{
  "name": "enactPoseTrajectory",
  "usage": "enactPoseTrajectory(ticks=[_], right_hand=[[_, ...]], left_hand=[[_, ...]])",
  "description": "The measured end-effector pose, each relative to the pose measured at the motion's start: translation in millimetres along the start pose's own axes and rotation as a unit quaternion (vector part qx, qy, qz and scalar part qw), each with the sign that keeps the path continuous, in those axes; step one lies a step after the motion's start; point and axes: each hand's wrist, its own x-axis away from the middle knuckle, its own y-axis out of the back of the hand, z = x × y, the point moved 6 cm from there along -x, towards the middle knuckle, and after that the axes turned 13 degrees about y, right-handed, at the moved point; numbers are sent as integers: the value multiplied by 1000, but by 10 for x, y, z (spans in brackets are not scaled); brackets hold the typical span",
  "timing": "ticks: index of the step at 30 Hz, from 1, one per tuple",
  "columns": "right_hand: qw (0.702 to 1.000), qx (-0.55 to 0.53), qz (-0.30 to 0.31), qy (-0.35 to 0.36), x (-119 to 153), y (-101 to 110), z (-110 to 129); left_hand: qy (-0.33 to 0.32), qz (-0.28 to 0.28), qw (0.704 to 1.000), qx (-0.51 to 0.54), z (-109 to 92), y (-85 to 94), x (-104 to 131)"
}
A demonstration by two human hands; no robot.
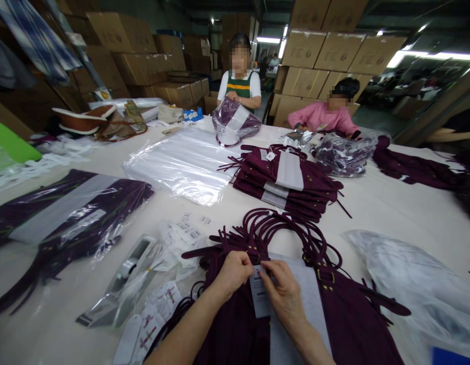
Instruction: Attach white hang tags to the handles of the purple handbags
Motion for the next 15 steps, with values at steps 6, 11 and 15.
enactPoseTrajectory(ticks=[6,11,15], right_hand=[[999,25,24,1,-26,-39,-41],[982,140,39,118,-64,-55,140],[972,154,62,166,-57,-143,200]], left_hand=[[-6,-4,1000,-17,11,-2,-8],[-25,-30,995,-89,5,-13,-6],[-40,-32,991,-123,2,-25,-8]])
